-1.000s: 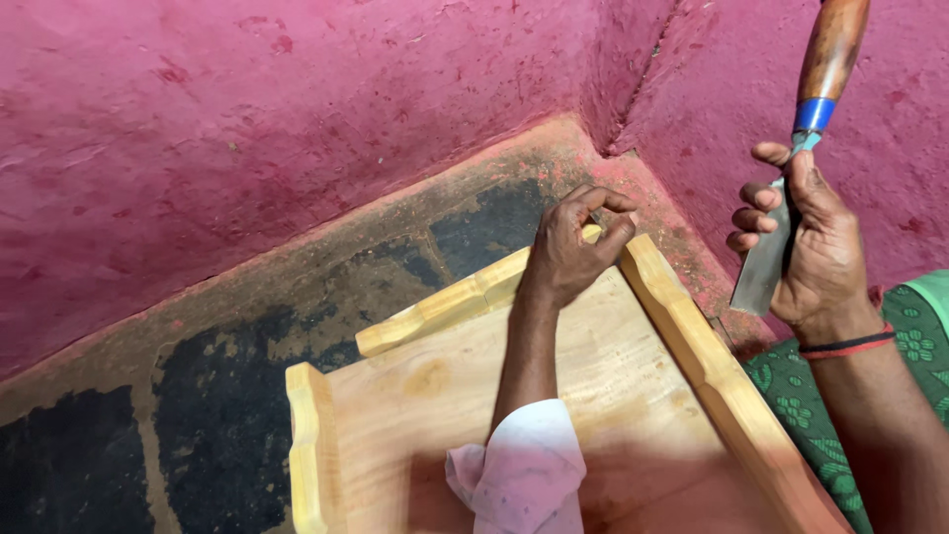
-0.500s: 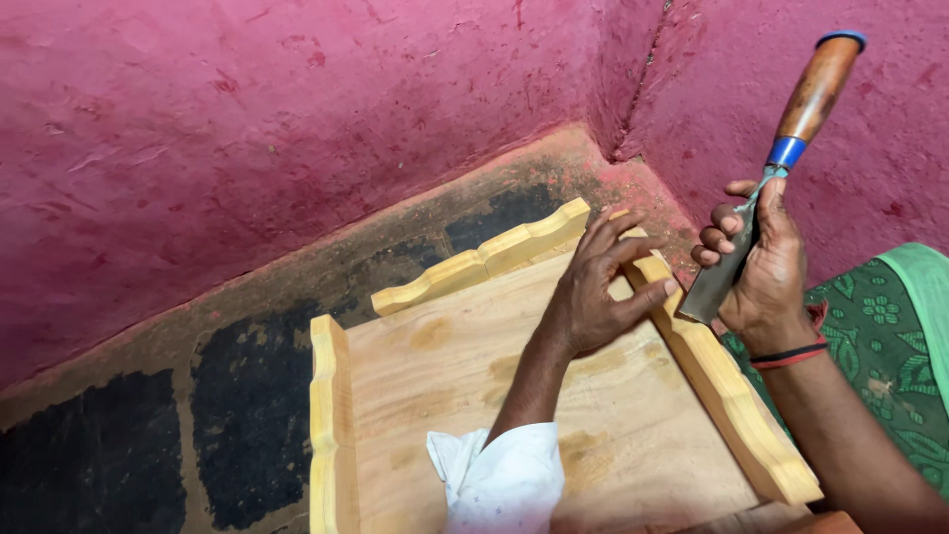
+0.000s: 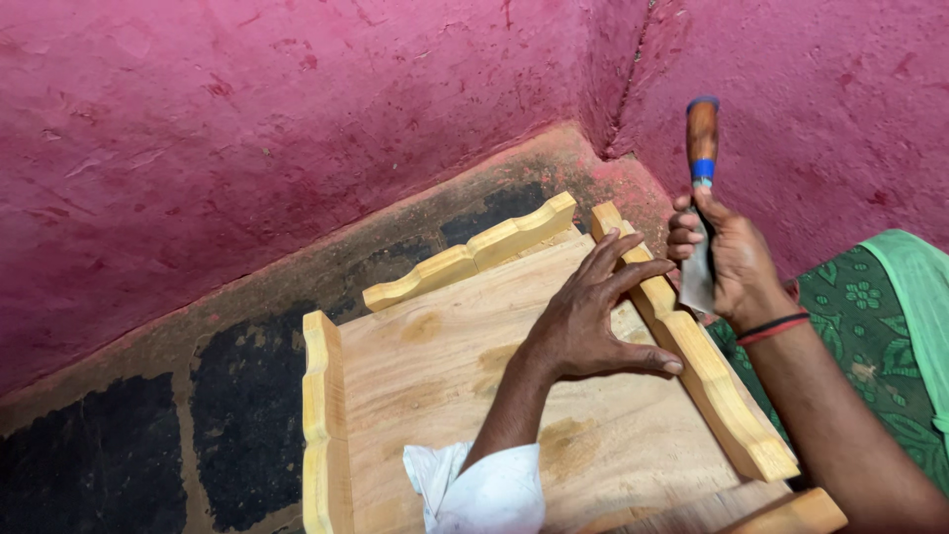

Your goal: The person carves the raised edges of a wooden tray using a chisel and mallet, then smooths the surface with sandpaper. The person works on the tray's perimeter, shaping the wood and refining the finish.

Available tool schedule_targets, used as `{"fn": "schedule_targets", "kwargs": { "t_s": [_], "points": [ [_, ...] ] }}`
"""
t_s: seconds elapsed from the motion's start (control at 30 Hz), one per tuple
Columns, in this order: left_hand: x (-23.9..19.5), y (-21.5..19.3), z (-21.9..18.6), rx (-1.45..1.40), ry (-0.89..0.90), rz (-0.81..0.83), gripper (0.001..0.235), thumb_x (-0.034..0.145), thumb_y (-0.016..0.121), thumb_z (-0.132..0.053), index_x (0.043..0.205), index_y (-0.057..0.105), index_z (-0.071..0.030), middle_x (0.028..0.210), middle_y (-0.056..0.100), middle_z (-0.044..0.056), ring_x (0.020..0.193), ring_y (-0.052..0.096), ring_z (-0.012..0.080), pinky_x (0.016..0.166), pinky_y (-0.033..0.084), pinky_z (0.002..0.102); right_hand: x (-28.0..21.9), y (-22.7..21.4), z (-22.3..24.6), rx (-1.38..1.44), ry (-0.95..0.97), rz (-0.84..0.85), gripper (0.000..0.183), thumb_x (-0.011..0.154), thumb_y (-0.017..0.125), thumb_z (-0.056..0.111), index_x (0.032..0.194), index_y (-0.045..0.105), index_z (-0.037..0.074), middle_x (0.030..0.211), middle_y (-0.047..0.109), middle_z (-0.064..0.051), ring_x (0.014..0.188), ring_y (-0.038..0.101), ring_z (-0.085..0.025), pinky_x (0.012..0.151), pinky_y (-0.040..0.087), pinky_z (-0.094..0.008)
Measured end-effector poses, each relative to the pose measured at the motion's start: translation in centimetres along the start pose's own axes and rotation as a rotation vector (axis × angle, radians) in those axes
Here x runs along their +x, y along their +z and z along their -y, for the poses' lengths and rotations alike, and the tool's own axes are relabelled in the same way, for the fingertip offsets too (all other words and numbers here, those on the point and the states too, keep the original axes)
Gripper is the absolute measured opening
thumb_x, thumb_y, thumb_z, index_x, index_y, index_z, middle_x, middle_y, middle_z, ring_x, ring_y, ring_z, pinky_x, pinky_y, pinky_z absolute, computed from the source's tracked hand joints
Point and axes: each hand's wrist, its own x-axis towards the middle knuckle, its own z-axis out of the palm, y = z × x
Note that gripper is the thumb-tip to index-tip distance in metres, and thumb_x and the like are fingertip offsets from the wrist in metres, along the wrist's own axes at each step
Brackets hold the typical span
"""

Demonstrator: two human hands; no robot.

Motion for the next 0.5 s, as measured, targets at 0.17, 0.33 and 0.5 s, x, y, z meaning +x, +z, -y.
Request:
{"fn": "schedule_targets", "kwargs": {
  "t_s": [0.17,0.33,0.5],
  "points": [
    [0.4,0.0,1.0,0.055,-0.011,-0.006,0.110,0.052,0.087,-0.073,0.146,0.061,-0.023,0.169,0.038,0.015,0.161,0.027,0.0392,0.126,0.031,0.055,-0.4,-1.7,0.3,-0.096,-0.106,-0.121,0.025,0.113,0.060,0.035,0.107,0.055,0.011,0.079,0.052,0.004,0.065,0.050,-0.006,0.057,0.046,-0.021],
    [1.5,-0.8,2.3,0.071,-0.056,-0.048,0.105,0.053,0.086,-0.075,0.140,0.061,-0.022,0.167,0.038,0.014,0.160,0.029,0.0374,0.124,0.035,0.054,-1.6,0.0,1.7,-0.238,-0.209,-0.132,0.028,0.112,0.059,0.040,0.109,0.057,0.012,0.079,0.051,0.004,0.067,0.050,-0.007,0.058,0.046,-0.022],
    [2.7,-1.6,2.9,0.077,-0.096,-0.045,0.106,0.048,0.088,-0.073,0.136,0.062,-0.021,0.166,0.038,0.014,0.158,0.030,0.0377,0.121,0.035,0.054,-2.2,1.2,2.7,-0.385,-0.410,-0.091,0.028,0.117,0.060,0.041,0.116,0.058,0.013,0.087,0.054,0.003,0.075,0.052,-0.011,0.066,0.048,-0.028]
  ]
}}
